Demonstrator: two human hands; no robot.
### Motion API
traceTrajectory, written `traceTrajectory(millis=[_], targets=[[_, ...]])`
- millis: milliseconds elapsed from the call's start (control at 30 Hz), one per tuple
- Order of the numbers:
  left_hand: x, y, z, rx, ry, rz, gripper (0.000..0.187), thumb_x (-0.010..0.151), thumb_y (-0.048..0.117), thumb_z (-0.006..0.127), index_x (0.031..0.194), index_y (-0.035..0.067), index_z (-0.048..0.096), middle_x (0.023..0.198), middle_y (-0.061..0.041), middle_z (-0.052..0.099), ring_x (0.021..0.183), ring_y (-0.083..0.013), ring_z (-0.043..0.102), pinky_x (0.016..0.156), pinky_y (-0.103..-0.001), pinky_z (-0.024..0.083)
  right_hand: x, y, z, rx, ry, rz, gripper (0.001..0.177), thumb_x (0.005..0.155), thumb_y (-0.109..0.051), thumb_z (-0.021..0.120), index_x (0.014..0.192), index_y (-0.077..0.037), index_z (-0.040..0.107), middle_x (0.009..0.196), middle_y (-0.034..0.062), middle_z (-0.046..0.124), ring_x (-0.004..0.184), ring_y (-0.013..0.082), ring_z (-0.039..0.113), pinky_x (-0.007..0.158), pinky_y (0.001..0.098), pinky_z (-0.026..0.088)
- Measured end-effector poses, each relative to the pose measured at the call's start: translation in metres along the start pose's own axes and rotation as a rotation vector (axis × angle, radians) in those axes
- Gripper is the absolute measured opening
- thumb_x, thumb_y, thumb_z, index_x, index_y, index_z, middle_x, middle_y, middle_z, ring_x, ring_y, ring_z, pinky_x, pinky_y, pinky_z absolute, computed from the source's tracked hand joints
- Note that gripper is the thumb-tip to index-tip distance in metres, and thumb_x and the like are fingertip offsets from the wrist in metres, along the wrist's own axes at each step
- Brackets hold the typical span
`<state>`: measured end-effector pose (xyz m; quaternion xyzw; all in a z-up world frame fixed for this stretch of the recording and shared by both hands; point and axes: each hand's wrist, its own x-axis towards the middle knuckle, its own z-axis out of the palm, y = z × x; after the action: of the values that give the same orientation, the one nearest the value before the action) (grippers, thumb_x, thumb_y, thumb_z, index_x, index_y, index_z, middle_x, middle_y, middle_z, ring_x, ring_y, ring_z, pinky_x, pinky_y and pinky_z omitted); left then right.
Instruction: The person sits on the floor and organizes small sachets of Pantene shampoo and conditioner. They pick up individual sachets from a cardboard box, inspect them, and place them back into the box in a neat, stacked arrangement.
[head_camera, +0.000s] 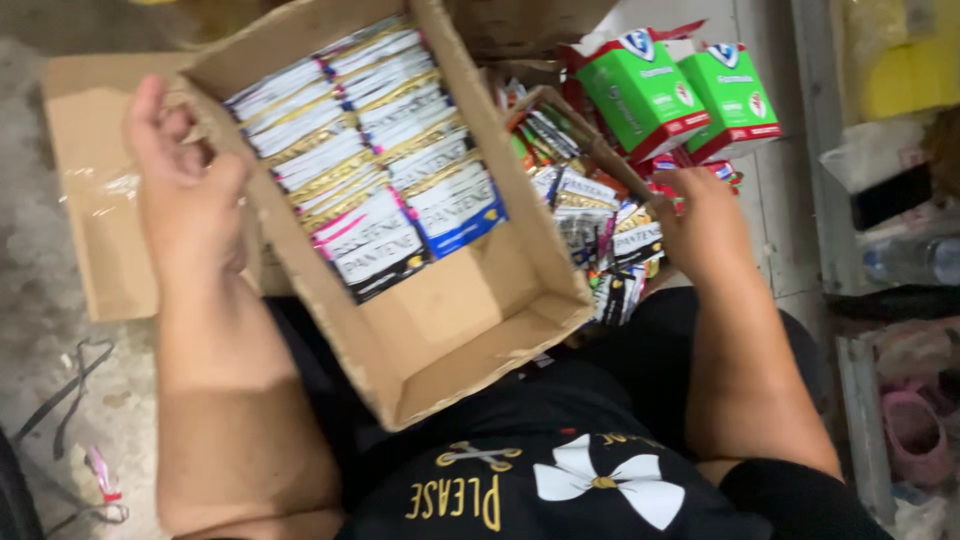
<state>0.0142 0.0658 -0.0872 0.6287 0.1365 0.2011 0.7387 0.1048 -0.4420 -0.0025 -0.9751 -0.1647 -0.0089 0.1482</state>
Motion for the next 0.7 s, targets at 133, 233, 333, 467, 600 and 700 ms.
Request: traceTrajectory(millis=[133, 233, 333, 467, 600, 700], targets=[[0.006, -0.008, -0.001, -0.024, 0.085, -0.017, 0.087, 0.092, -0.018, 0.058, 0.169, 0.011, 0.028, 0.151, -0.013, 0.042, 0.133, -0.0204, 0.05, 0.095, -0.028, 0.055, 0.014, 0.026, 0.035, 0.05, -0.299, 0.167, 0.046, 0.083, -0.015, 0.077, 0.128, -0.009, 0.067, 0.118, 0.019, 0.067, 0.114, 0.0401, 0.062, 0.096, 0.0481, 0.049], [0.0, -0.008, -0.002, -0.021, 0.063, -0.008, 0.092, 0.091, -0.023, 0.057, 0.173, 0.01, 0.03, 0.141, -0.009, 0.044, 0.118, -0.0141, 0.047, 0.089, -0.024, 0.05, 0.02, 0.04, 0.062, 0.093, -0.389, 0.053, 0.073, 0.074, -0.019, 0.083, 0.142, -0.011, 0.056, 0.133, 0.0201, 0.061, 0.126, 0.0396, 0.056, 0.105, 0.0453, 0.045], [0.0, 0.0, -0.003, 0.005, 0.074, -0.051, 0.091, 0.092, -0.021, 0.058, 0.172, 0.011, 0.029, 0.136, -0.008, 0.046, 0.112, -0.0121, 0.049, 0.084, -0.022, 0.048, 0.027, 0.047, 0.089, 0.046, -0.448, 0.017, 0.101, 0.068, -0.028, 0.09, 0.153, -0.01, 0.038, 0.148, 0.0205, 0.05, 0.136, 0.0381, 0.047, 0.111, 0.0453, 0.04], [0.005, 0.006, -0.006, 0.168, 0.012, -0.049, 0.098, 0.089, -0.02, 0.06, 0.174, 0.013, 0.024, 0.134, -0.006, 0.044, 0.103, -0.0118, 0.046, 0.084, -0.022, 0.049, 0.026, 0.04, 0.11, -0.111, -0.478, 0.016, 0.125, 0.057, -0.04, 0.097, 0.155, -0.012, 0.025, 0.152, 0.0197, 0.045, 0.139, 0.0372, 0.04, 0.11, 0.053, 0.034], [0.005, 0.009, -0.003, 0.192, -0.048, -0.049, 0.099, 0.087, -0.019, 0.059, 0.172, 0.014, 0.02, 0.138, -0.007, 0.04, 0.116, -0.0143, 0.048, 0.088, -0.024, 0.05, 0.021, 0.032, 0.126, -0.235, -0.553, 0.051, 0.128, 0.061, -0.038, 0.095, 0.163, -0.011, 0.022, 0.135, 0.0198, 0.052, 0.13, 0.0387, 0.049, 0.107, 0.0527, 0.04], [0.003, 0.016, 0.005, 0.163, -0.055, -0.076, 0.099, 0.087, -0.016, 0.059, 0.172, 0.013, 0.018, 0.144, -0.009, 0.037, 0.127, -0.0172, 0.049, 0.095, -0.025, 0.052, 0.018, 0.034, 0.139, -0.171, -0.466, 0.028, 0.111, 0.059, -0.031, 0.093, 0.151, -0.006, 0.038, 0.131, 0.019, 0.056, 0.127, 0.0385, 0.054, 0.102, 0.0512, 0.044]])
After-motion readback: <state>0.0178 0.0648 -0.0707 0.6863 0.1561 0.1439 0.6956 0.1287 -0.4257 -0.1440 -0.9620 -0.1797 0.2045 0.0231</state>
